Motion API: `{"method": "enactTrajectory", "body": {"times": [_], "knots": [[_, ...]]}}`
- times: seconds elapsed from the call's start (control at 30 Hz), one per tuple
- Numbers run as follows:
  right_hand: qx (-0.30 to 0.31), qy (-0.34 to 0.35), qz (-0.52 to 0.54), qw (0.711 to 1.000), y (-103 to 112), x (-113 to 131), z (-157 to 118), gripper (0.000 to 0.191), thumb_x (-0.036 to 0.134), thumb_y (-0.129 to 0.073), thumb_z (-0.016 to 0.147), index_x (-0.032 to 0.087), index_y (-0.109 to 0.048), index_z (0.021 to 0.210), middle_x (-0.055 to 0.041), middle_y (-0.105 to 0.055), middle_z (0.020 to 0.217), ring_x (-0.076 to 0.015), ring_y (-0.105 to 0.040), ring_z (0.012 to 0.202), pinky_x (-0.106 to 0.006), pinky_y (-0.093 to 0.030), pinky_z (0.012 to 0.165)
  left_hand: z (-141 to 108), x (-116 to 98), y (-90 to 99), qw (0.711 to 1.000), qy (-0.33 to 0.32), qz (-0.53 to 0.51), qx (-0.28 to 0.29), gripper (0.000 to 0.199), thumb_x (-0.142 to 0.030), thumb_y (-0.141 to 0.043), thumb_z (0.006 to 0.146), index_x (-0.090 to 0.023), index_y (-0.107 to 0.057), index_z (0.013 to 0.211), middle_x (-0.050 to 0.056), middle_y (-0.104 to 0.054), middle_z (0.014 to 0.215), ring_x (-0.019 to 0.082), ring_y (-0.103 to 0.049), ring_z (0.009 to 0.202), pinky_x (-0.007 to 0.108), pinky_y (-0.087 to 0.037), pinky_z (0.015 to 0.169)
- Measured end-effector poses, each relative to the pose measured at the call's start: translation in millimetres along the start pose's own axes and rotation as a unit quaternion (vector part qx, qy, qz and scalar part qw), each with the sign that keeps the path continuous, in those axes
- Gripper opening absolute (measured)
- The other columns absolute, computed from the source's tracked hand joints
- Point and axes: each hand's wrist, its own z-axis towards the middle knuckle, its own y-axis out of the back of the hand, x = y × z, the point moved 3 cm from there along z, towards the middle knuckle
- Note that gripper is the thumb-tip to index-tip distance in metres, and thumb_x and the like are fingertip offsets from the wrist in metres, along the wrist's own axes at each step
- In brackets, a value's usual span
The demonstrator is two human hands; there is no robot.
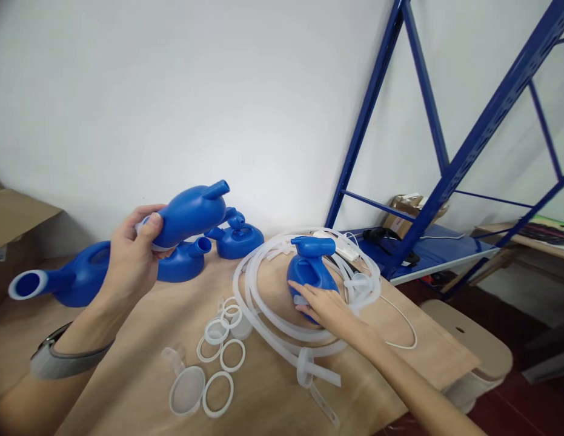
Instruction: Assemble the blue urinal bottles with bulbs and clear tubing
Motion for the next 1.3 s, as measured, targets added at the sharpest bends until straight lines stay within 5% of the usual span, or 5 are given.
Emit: {"method": "enactTrajectory", "body": {"times": [0.2,0.43,0.63,0.93,1.3], "knots": [[-0.071,-0.07,0.202,0.974,11.0,35.5,40.5,0.055,0.037,-0.047,0.106,0.023,-0.044,0.159,-0.0159,-0.067,0.14,-0.0298,-0.069,0.125,-0.05,-0.056,0.107,-5.1,8.4,-3.9,0.999,0.001,0.023,0.031,0.049,-0.061,-0.079,0.084,-0.021,-0.072,0.11,-0.002,-0.06,0.077,0.01,-0.053,0.054,0.02,-0.044,0.045],[0.172,0.008,0.159,0.972,-24.9,78.7,28.2,0.125,0.052,-0.088,0.073,0.028,-0.016,0.172,-0.024,-0.035,0.17,-0.0472,-0.033,0.157,-0.066,-0.035,0.122,0.0,-5.6,41.4,0.998,-0.025,-0.025,-0.049,0.052,-0.062,-0.088,0.073,-0.019,-0.074,0.099,-0.005,-0.052,0.058,0.009,-0.045,0.044,0.021,-0.035,0.038],[0.117,0.0,0.174,0.978,-10.9,57.6,16.1,0.082,0.016,-0.057,0.091,0.028,-0.033,0.168,-0.0134,-0.074,0.134,-0.033,-0.075,0.116,-0.049,-0.063,0.097,4.3,-15.7,91.2,0.991,-0.064,-0.01,-0.119,0.055,-0.063,-0.092,0.066,-0.017,-0.073,0.091,-0.005,-0.056,0.054,0.011,-0.045,0.04,0.024,-0.035,0.035],[0.166,-0.002,0.163,0.973,-20.0,1.2,-14.1,0.103,0.028,-0.075,0.084,0.042,-0.019,0.169,-0.0037,-0.018,0.178,-0.0404,-0.027,0.16,-0.057,-0.044,0.123,16.5,-35.8,149.6,0.978,-0.081,0.113,-0.158,0.058,-0.065,-0.088,0.068,-0.016,-0.075,0.097,-0.001,-0.059,0.065,0.012,-0.048,0.047,0.022,-0.035,0.035],[-0.13,0.208,0.262,0.933,67.4,193.8,153.0,0.104,0.057,-0.071,0.095,0.034,-0.005,0.172,-0.014,-0.037,0.171,-0.0351,-0.039,0.158,-0.06,-0.043,0.124,4.4,-35.7,124.8,0.839,-0.112,0.524,0.09,0.049,-0.073,-0.063,0.088,-0.026,-0.076,0.096,-0.002,-0.062,0.058,0.018,-0.052,0.049,0.028,-0.038,0.054]]}}
